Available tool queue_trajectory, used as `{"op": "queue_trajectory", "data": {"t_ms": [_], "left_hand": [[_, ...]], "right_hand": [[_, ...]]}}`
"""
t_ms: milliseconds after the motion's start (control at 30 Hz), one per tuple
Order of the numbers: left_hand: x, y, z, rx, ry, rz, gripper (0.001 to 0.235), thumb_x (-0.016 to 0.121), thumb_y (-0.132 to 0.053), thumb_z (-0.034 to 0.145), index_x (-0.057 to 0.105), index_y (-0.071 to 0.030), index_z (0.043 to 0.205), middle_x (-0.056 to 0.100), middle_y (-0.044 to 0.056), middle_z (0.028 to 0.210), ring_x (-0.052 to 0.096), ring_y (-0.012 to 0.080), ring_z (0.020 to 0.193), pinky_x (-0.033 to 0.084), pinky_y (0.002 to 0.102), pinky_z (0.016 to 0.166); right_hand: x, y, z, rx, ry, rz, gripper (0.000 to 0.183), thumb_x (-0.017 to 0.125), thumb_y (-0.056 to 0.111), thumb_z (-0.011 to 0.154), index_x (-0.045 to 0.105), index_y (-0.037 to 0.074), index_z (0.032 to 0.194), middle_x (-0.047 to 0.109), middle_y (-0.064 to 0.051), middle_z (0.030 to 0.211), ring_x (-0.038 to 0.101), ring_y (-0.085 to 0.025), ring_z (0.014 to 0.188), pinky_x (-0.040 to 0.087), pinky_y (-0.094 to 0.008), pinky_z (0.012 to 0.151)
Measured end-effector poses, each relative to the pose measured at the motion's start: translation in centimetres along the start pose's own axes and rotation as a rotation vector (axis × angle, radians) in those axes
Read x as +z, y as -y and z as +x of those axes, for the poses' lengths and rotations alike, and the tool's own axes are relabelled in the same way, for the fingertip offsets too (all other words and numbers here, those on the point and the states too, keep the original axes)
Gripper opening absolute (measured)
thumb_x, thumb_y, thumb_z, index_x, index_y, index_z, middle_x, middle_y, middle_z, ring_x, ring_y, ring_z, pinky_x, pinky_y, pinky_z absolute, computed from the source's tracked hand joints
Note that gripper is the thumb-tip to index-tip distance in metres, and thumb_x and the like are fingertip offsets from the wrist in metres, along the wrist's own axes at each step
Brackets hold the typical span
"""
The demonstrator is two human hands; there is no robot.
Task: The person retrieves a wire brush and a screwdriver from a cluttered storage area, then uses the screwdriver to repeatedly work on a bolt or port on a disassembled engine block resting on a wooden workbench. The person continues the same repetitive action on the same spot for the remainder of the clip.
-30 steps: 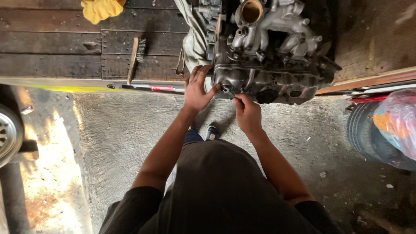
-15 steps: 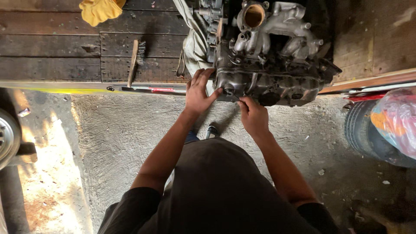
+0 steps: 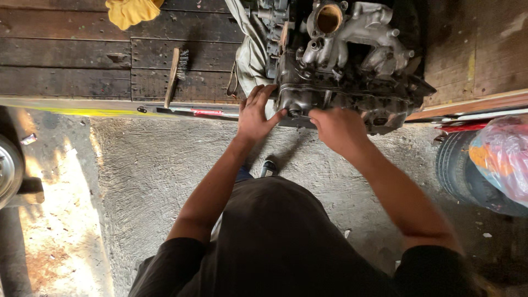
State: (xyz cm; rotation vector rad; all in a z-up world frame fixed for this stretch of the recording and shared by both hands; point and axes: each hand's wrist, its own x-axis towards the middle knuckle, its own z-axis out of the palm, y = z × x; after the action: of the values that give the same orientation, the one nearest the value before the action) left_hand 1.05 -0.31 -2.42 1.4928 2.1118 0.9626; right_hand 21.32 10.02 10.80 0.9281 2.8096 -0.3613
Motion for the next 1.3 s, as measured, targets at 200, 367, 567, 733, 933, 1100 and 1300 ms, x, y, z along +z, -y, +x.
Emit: {"op": "queue_trajectory", "data": {"t_ms": [200, 367, 567, 733, 933, 1100, 1300], "left_hand": [[0.0, -0.2, 0.0, -0.003, -0.007, 0.020, 0.077, 0.067, -0.059, 0.090, 0.045, -0.019, 0.152, 0.055, 0.009, 0.152, 0.039, 0.0317, 0.149, 0.026, 0.064, 0.118], [-0.3, -0.4, -0.2, 0.025, -0.020, -0.005, 0.075, 0.066, -0.059, 0.091, 0.046, -0.019, 0.151, 0.057, 0.007, 0.151, 0.039, 0.0303, 0.151, 0.028, 0.061, 0.121], [-0.6, -0.4, 0.1, 0.027, -0.009, 0.011, 0.075, 0.067, -0.059, 0.092, 0.046, -0.018, 0.151, 0.056, 0.006, 0.151, 0.038, 0.0304, 0.150, 0.026, 0.061, 0.121], [-0.6, -0.3, 0.1, 0.026, -0.001, -0.013, 0.076, 0.068, -0.058, 0.089, 0.047, -0.019, 0.150, 0.055, 0.005, 0.152, 0.039, 0.0288, 0.150, 0.027, 0.060, 0.120], [-0.5, -0.1, 0.1, 0.046, -0.020, -0.036, 0.074, 0.069, -0.058, 0.091, 0.049, -0.019, 0.151, 0.056, 0.004, 0.151, 0.040, 0.0291, 0.150, 0.031, 0.059, 0.120], [-0.4, 0.1, 0.2, 0.039, -0.014, -0.004, 0.077, 0.069, -0.059, 0.087, 0.049, -0.019, 0.149, 0.056, 0.004, 0.151, 0.041, 0.0283, 0.149, 0.030, 0.060, 0.118], [0.0, 0.5, 0.3, 0.041, -0.006, 0.019, 0.079, 0.070, -0.063, 0.087, 0.048, -0.020, 0.150, 0.055, 0.004, 0.154, 0.038, 0.0305, 0.150, 0.027, 0.061, 0.119]], "right_hand": [[-3.1, 1.8, 2.0, -0.154, 0.115, -0.226, 0.015, 0.065, 0.003, 0.083, 0.073, 0.011, 0.093, 0.073, -0.014, 0.080, 0.075, -0.033, 0.074, 0.060, -0.047, 0.064], [-2.1, 1.4, 1.0, -0.222, 0.091, -0.320, 0.010, 0.064, 0.006, 0.089, 0.070, 0.009, 0.096, 0.073, -0.013, 0.079, 0.074, -0.030, 0.072, 0.060, -0.043, 0.060], [1.1, -2.0, -2.3, 0.013, -0.176, 0.177, 0.014, 0.060, 0.018, 0.101, 0.069, 0.010, 0.109, 0.072, -0.008, 0.078, 0.068, -0.023, 0.059, 0.052, -0.038, 0.052], [8.1, -2.3, -3.8, 0.446, -0.022, 0.966, 0.024, 0.056, 0.025, 0.106, 0.062, 0.013, 0.126, 0.062, -0.005, 0.075, 0.059, -0.017, 0.061, 0.052, -0.031, 0.052], [15.0, 0.2, -2.7, 0.343, -0.193, 1.486, 0.020, 0.054, 0.019, 0.109, 0.059, 0.006, 0.124, 0.063, -0.005, 0.074, 0.062, -0.014, 0.063, 0.052, -0.030, 0.058], [15.4, 1.3, -1.9, 0.341, -0.182, 1.505, 0.022, 0.053, 0.022, 0.108, 0.057, 0.006, 0.123, 0.064, -0.005, 0.078, 0.063, -0.014, 0.064, 0.053, -0.032, 0.059], [15.8, 2.4, -1.2, 0.352, -0.224, 1.620, 0.021, 0.054, 0.023, 0.108, 0.056, 0.005, 0.120, 0.062, -0.005, 0.078, 0.064, -0.015, 0.065, 0.054, -0.032, 0.059]]}}
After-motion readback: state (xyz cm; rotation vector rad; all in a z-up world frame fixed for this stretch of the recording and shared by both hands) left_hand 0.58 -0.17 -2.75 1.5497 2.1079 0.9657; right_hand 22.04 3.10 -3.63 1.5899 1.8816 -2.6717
